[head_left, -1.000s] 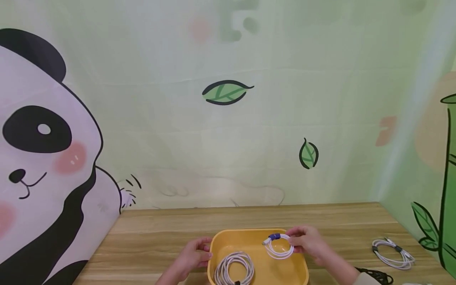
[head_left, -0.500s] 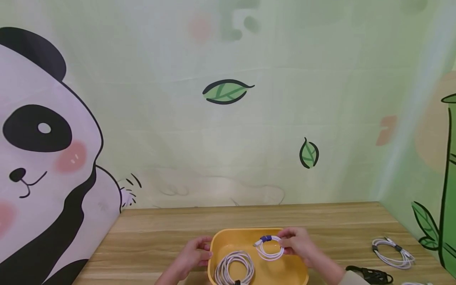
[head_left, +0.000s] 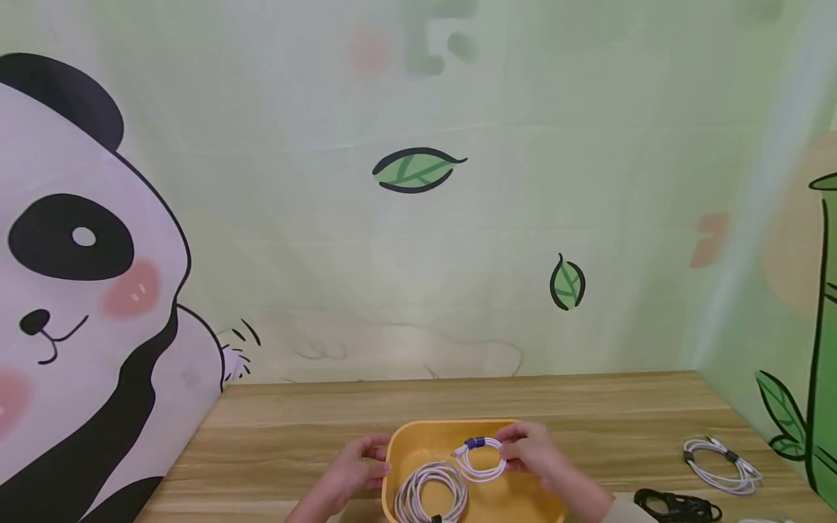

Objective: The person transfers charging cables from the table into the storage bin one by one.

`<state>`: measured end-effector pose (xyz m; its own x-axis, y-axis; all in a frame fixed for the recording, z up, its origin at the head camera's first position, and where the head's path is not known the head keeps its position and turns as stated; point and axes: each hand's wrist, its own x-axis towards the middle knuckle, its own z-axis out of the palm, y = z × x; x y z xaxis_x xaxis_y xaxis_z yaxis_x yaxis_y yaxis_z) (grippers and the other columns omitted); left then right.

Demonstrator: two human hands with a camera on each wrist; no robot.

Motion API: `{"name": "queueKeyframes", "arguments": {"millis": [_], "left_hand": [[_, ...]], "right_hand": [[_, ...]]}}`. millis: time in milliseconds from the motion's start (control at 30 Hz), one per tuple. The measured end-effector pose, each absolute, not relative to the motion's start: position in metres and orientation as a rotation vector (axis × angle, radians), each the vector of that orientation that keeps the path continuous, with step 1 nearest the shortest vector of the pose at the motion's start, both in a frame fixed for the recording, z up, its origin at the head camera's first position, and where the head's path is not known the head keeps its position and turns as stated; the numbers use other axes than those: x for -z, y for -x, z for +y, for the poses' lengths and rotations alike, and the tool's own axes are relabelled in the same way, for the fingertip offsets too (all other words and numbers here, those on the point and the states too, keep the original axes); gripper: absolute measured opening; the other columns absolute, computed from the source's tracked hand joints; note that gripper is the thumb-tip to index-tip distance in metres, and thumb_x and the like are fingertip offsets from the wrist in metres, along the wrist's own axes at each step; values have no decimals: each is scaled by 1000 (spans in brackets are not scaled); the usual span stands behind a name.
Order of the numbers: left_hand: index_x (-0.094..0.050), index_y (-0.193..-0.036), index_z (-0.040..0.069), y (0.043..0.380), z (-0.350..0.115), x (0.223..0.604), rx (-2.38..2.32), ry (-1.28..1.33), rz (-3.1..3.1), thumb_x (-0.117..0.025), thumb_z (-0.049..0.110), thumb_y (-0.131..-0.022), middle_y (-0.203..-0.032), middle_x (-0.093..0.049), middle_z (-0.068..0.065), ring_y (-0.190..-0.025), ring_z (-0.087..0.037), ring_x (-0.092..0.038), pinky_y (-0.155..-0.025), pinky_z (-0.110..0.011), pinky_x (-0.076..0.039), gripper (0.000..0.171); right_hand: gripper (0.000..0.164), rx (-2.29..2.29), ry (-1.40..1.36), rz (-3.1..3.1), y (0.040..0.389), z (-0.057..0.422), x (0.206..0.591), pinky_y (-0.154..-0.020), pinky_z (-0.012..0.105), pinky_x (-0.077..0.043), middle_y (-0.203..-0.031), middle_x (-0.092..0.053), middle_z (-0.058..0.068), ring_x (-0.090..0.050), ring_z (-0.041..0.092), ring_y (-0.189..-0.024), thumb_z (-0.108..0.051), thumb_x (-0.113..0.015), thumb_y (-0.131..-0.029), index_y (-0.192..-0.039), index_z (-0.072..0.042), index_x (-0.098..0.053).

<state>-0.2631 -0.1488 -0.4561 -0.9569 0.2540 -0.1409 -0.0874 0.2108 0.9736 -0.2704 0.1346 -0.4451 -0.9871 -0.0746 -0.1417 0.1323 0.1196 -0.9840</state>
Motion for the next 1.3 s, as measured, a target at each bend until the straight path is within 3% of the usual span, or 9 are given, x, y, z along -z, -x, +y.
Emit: {"name": "queueKeyframes", "arguments": {"millis": [1300], "left_hand": [[-39,-124,-13,264,-150,458,-1823,-171,2224,-54,-7,-80,-92,-49,-11,-75,-14,-55,-67,-32,-54,47]], "right_hand": [[24,2025,-103,2186,276,83,463,-46,17,-46,-70,-56,6,-47,8,-48,12,-54,-74,-98,16,-55]]}}
